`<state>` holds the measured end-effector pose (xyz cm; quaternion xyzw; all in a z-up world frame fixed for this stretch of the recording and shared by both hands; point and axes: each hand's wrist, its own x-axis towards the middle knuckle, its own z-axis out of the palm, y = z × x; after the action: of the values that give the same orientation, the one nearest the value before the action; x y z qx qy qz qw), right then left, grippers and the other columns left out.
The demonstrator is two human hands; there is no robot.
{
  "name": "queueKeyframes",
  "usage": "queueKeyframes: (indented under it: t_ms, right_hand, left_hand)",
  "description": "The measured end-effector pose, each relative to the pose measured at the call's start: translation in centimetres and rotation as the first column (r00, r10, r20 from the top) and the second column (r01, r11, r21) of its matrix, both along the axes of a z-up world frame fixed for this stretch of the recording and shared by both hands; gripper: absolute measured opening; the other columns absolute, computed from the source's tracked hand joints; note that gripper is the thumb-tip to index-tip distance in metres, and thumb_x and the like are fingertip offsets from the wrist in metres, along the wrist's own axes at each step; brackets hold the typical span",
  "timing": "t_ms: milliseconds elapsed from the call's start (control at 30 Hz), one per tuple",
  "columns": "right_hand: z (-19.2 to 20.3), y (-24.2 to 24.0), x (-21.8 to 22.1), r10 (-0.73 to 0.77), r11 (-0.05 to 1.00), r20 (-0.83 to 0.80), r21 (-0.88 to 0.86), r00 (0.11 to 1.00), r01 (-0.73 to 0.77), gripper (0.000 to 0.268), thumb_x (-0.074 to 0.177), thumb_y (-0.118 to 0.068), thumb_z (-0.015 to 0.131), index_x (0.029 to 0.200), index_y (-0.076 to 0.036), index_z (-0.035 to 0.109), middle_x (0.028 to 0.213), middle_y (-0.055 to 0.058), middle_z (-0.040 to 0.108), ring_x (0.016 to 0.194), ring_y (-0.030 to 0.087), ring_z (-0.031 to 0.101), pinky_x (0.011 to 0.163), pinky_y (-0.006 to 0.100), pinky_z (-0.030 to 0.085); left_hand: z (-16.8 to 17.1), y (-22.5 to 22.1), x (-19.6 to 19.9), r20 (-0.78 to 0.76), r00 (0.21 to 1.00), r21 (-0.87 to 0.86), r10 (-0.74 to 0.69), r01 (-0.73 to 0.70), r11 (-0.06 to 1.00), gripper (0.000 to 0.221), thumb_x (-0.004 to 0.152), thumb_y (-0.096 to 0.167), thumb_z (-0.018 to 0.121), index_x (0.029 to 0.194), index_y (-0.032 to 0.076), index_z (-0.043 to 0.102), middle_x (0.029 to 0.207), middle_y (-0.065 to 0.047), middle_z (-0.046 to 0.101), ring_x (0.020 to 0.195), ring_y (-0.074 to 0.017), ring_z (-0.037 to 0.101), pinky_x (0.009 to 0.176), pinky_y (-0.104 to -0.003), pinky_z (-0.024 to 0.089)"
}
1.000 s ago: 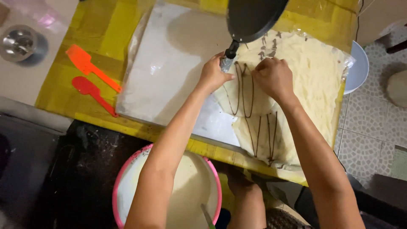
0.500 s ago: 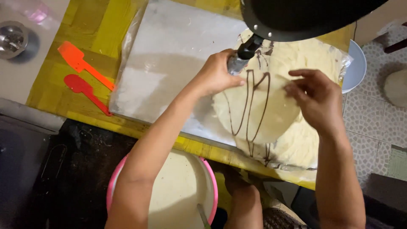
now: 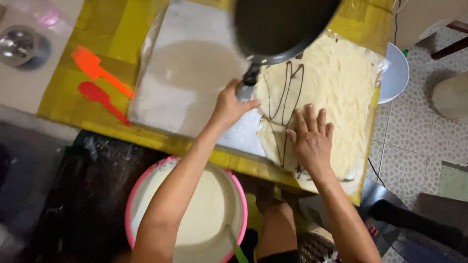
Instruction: Making thin crepes or wrappers by dipping pans into batter and cooking them on a gas stove.
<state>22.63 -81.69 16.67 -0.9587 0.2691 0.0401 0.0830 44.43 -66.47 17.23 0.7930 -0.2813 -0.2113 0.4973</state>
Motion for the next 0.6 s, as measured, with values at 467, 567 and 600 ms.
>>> queueKeyframes:
  t_ms: [467,567,600]
  right_hand:
    - [2.8,39.6,-4.1,0.578,0.511,0.174,0.684,0.797,-0.520,0.089,0.087,-0.034,0.078,0.160,-0.022,0.030,0.155,0.017,0.048,0.142,0.034,0.045,0.112,0.045,0.037]
    - [-2.3,52.0,-2.0,0.578,0.338,0.308,0.752,0.755,-0.565,0.135,0.066,-0.030,0.096,0.165,-0.018,0.005,0.168,0.021,0.027,0.152,0.035,0.033,0.119,0.038,0.030]
    - [-3.8,55.9,-1.0,0.606,0.318,0.308,0.752,0.734,-0.578,0.135,0.066,-0.030,0.096,0.165,-0.018,0.005,0.168,0.021,0.027,0.152,0.035,0.033,0.119,0.038,0.030]
  left_hand:
    - [7.8,55.3,-32.3,-0.151,0.619,-0.268,0.771,-0.776,0.571,0.017,0.094,0.019,0.070,0.104,0.007,0.067,0.063,-0.005,0.061,0.051,-0.0112,0.056,0.056,-0.027,0.049]
    - [10.8,61.6,-38.4,-0.018,0.300,-0.029,0.954,-0.954,0.299,0.015,0.089,0.007,0.063,0.103,0.006,0.067,0.060,-0.003,0.060,0.056,-0.0152,0.060,0.071,-0.034,0.053]
    - [10.3,63.6,-40.0,-0.019,0.265,-0.030,0.964,-0.964,0.265,0.015,0.089,0.007,0.063,0.103,0.006,0.067,0.060,-0.003,0.060,0.056,-0.0152,0.060,0.071,-0.034,0.053]
